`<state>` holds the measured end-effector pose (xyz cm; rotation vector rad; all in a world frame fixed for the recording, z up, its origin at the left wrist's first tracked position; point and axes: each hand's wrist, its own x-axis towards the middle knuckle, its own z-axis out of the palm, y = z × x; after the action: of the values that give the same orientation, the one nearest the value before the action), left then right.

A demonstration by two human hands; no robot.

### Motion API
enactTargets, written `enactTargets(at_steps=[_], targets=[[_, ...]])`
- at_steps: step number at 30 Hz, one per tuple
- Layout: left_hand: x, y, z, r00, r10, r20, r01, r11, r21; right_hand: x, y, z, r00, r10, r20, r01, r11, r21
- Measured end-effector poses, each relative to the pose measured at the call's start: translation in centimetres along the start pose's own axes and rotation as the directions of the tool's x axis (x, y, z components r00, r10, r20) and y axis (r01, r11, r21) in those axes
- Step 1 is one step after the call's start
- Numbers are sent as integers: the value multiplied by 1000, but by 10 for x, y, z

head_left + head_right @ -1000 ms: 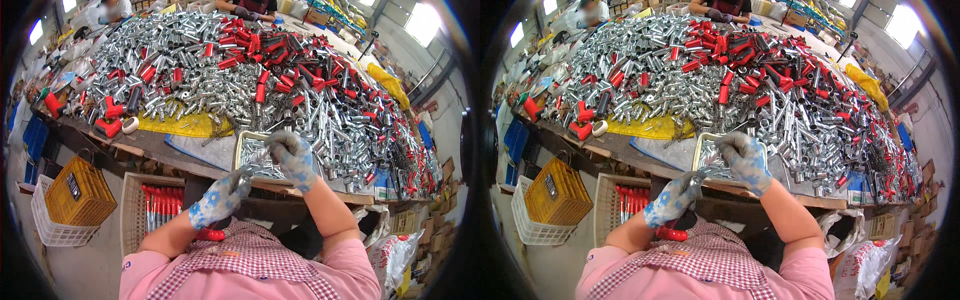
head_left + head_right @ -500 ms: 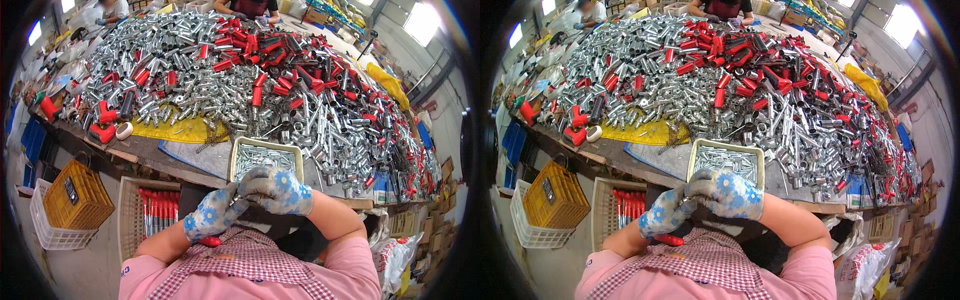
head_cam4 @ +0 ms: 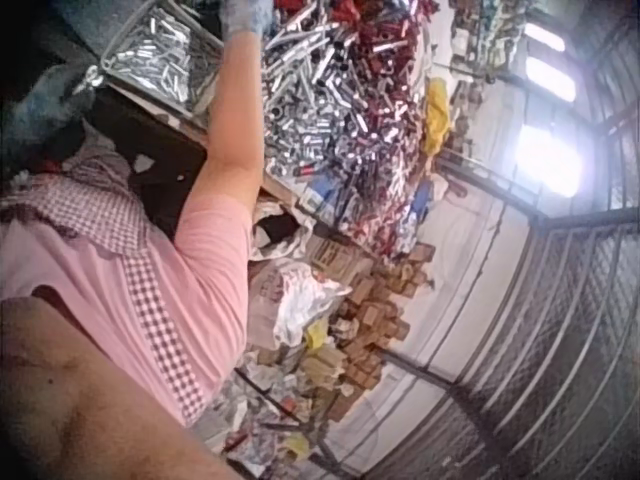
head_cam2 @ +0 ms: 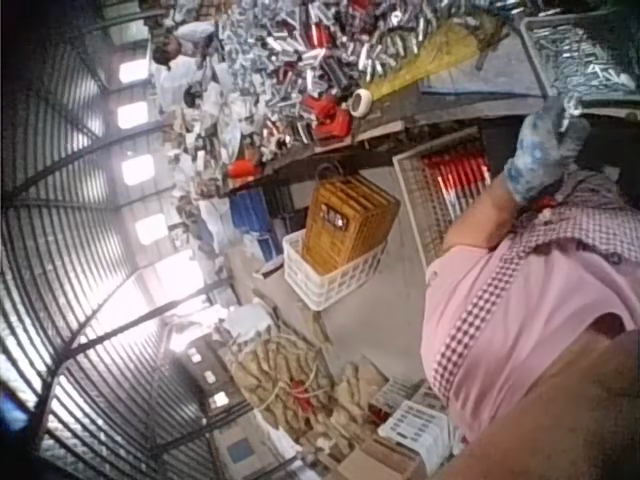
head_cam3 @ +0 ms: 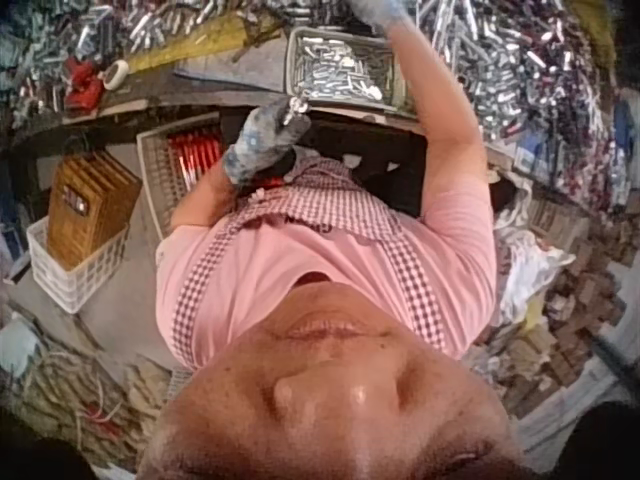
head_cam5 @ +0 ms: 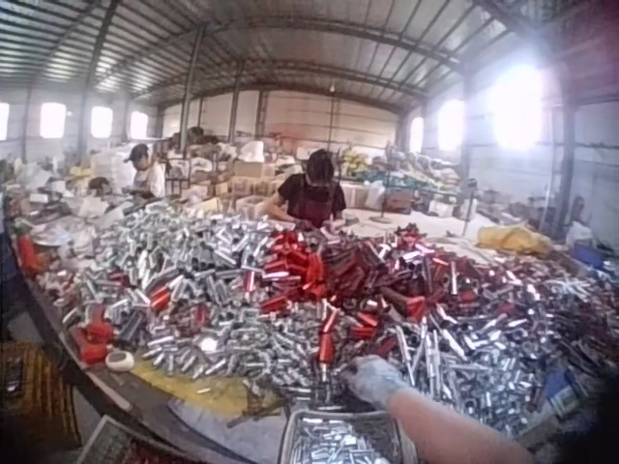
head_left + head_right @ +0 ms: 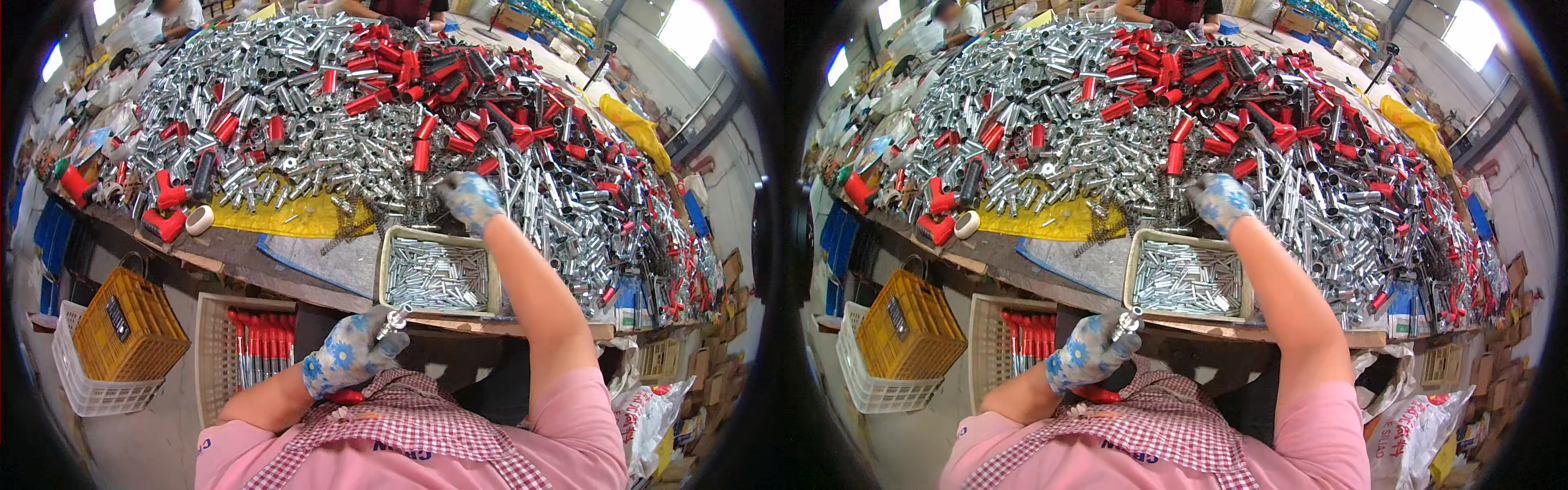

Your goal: Assembling long metal bolts or pins into red handle assemblies at a factory workstation.

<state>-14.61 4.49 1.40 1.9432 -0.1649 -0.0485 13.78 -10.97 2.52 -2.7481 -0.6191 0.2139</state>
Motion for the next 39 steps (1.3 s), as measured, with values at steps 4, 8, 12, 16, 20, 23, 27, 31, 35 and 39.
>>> enactTargets(at_steps=[4, 8, 12, 16, 20, 23, 27, 31, 35, 39], targets=[[-6, 0, 10, 999, 34, -32, -34, 999, 11, 3, 1, 18, 985, -50, -163, 42, 998, -51], [-10, 6, 10, 997, -6, -76, 0, 997, -78, -19, 8, 3, 988, 39, -152, 128, 361, 924], [-10, -4, 15, 995, -50, 85, 54, 998, -35, -117, -17, -48, 987, -160, 12, 57, 424, 904], [-8, 2, 29, 970, -31, 241, 42, 998, -41, -183, -33, -64, 536, -838, 104, 739, 525, 422], [-12, 6, 35, 971, -3, 237, 29, 994, -108, -212, -36, -68, 520, -839, 164, 811, 544, 215], [-18, 11, 36, 957, -23, 289, 61, 991, -120, -214, -30, -60, 648, -754, 108, 674, 634, 380], [-20, 4, 46, 966, 127, 224, -114, 991, -68, -227, -39, -42, 588, -804, 84, 739, 577, 348], [-22, 6, 51, 985, 86, 150, -88, 996, 6, -235, -51, -52, 876, -334, 349, 313, 942, 119], [-24, -1, 58, 976, 194, 94, -197, 980, 21, -233, -56, -60, 845, -221, 488, 327, 934, -144], [-21, 6, 47, 987, 13, 163, -2, 998, -67, -243, -34, -60, 908, -387, 162, 370, 920, 127]])
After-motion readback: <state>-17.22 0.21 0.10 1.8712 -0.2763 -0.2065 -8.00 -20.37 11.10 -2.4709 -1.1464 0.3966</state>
